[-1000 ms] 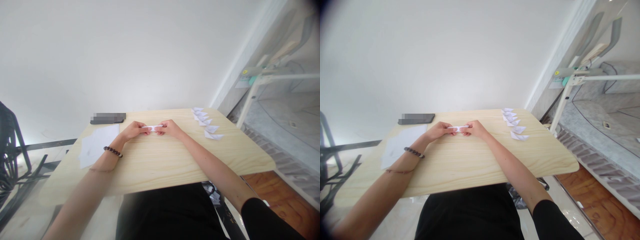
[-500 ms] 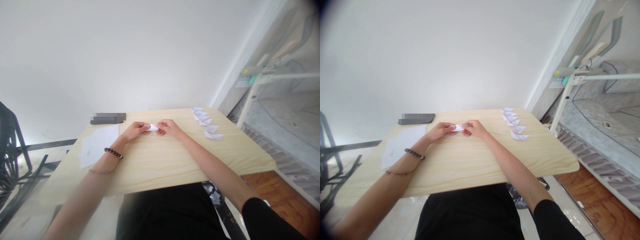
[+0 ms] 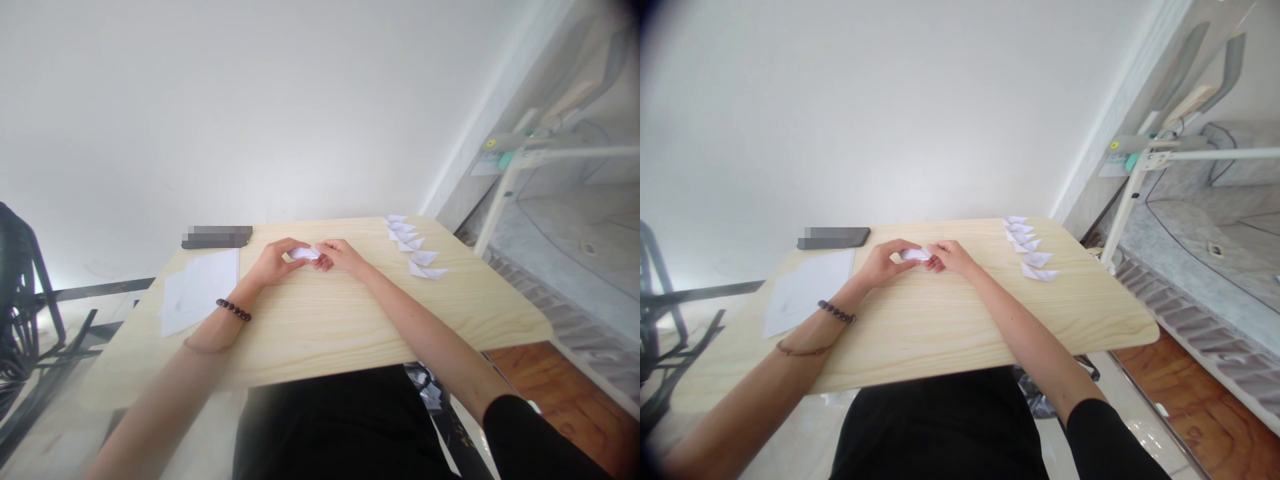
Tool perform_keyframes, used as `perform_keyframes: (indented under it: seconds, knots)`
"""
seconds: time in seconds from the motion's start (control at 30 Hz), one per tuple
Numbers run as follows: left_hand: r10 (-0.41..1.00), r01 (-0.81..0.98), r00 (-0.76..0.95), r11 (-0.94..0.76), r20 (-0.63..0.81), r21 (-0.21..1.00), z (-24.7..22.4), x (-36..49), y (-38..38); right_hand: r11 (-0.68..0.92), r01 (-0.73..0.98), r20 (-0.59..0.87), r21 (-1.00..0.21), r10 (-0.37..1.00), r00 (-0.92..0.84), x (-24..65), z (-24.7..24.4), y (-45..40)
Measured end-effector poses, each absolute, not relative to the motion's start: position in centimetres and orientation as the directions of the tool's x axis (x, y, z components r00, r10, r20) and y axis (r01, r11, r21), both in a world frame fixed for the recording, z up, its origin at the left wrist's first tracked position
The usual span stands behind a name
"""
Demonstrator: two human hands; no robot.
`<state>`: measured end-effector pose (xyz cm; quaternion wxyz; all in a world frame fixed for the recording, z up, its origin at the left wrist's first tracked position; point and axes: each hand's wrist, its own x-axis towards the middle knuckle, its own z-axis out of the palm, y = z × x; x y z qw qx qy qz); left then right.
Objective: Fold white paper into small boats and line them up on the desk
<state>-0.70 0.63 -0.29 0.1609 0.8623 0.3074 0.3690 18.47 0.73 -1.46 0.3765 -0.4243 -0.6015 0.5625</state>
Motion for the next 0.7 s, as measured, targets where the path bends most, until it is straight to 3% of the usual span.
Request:
perform_keyframes:
  seconds: [0.2, 0.53, 0.7]
  knots:
    - [0.61, 0.422, 0.539, -0.792, 0.581, 0.441, -0.3, -0.63, 0.56, -0.003, 0.063, -0.026, -0.998, 0.927, -0.374, 18.51, -1.59, 0.91]
    - [0.712, 0.429, 0.5, -0.698, 0.492, 0.573, 0.1, -0.52, -0.25, 0.075, 0.064, 0.048, -0.995, 0.935, -0.352, 18.71, -1.73, 1.03]
    - [0.759, 0.436, 0.463, -0.645, 0.458, 0.628, 0.19, -0.63, -0.28, 0.17, 0.01, 0.152, -0.985, 0.905, -0.398, 18.87, -1.63, 0.75]
